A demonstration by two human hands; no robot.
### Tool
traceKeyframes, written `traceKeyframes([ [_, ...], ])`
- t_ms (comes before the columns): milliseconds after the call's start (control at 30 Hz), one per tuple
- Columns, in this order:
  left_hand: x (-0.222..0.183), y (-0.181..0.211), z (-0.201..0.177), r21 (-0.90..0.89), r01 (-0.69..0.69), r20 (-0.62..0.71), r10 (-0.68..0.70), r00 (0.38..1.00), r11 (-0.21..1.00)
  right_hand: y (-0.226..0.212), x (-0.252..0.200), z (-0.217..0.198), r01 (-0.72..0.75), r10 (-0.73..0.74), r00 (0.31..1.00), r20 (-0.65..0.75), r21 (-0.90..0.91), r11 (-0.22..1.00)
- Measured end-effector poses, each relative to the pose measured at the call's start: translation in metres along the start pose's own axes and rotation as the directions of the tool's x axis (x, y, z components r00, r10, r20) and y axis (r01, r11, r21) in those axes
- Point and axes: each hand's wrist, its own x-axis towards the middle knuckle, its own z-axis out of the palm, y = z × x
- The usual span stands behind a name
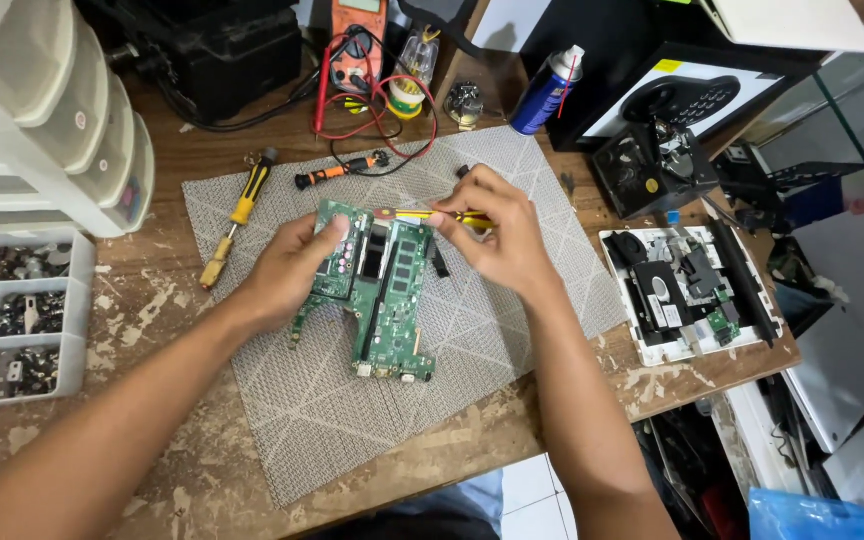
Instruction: Testing electrical components on a laptop motherboard using a multimeter and inspecting it with a small tool.
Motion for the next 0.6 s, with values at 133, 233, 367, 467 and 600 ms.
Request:
traceKeyframes([
  [133, -0.014, 0.057, 0.023, -0.028, -0.019, -0.011, 0.018, 1.0, 0.999, -0.008, 0.001, -0.005, -0.003, 0.003, 0.999, 0.032, 0.018, 1.0],
  [233, -0.017, 0.069, 0.027, -0.028, -0.03, -0.026, 0.029, 0.999, 0.999, -0.011, 0.002, 0.002, -0.003, 0.002, 0.999, 0.039, 0.015, 1.0],
  [367, -0.013, 0.049, 0.024, -0.051, -0.037, -0.116, 0.03, 0.993, 0.998, -0.021, 0.005, 0.009, 0.002, -0.001, 0.999, 0.039, -0.019, 1.0],
  [467, -0.014, 0.044, 0.023, -0.096, -0.038, -0.15, 0.023, 0.988, 0.995, -0.023, 0.005, 0.012, -0.01, 0.01, 0.998, 0.064, 0.001, 1.0],
  [600, -0.01, 0.017, 0.01, -0.098, -0.027, -0.165, 0.011, 0.986, 0.995, -0.021, 0.005, 0.012, -0.037, 0.031, 0.993, 0.112, 0.052, 0.998],
])
